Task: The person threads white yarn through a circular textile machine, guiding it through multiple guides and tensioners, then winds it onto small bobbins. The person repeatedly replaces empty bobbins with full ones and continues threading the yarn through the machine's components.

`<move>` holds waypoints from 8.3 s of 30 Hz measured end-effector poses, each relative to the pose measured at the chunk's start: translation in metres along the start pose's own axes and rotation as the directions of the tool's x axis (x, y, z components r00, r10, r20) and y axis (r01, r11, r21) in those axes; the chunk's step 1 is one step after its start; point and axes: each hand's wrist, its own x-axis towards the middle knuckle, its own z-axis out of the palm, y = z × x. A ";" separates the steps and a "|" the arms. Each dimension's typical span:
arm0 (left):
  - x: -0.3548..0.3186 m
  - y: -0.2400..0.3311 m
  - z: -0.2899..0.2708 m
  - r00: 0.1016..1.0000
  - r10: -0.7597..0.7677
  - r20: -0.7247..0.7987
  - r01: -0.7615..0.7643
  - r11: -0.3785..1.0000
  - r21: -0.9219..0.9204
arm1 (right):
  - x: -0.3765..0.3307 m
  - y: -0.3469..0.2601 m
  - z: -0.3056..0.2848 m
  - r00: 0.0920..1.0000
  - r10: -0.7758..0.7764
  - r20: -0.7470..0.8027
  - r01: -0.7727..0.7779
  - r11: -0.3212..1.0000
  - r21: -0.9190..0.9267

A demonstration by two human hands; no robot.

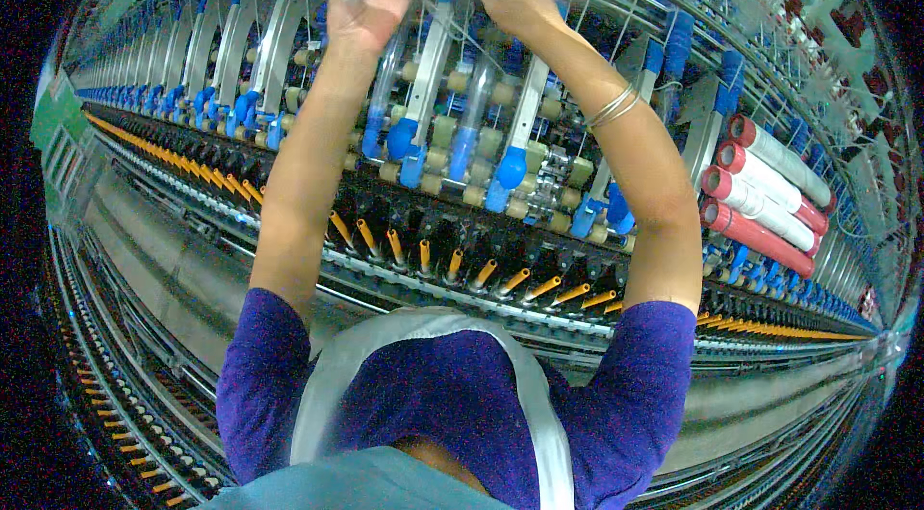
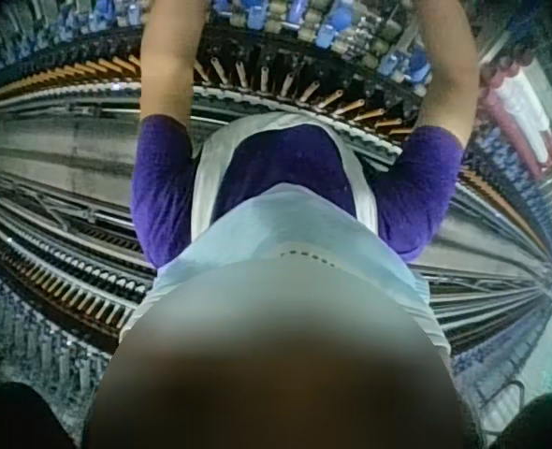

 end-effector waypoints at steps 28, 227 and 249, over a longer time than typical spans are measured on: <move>-0.073 -0.035 0.003 0.949 -0.315 -0.003 -0.226 -0.687 0.691 | -0.028 0.001 0.011 0.682 0.382 0.624 0.180 0.739 -0.649; -0.159 -0.203 0.173 0.609 -0.684 0.402 -0.650 -0.139 0.747 | -0.009 -0.106 -0.343 0.929 0.366 -0.050 0.011 0.108 0.994; 0.205 -0.152 0.367 0.783 -0.399 0.477 -0.566 -0.774 0.283 | 0.063 0.026 -0.382 0.645 0.228 -0.730 0.262 0.831 0.491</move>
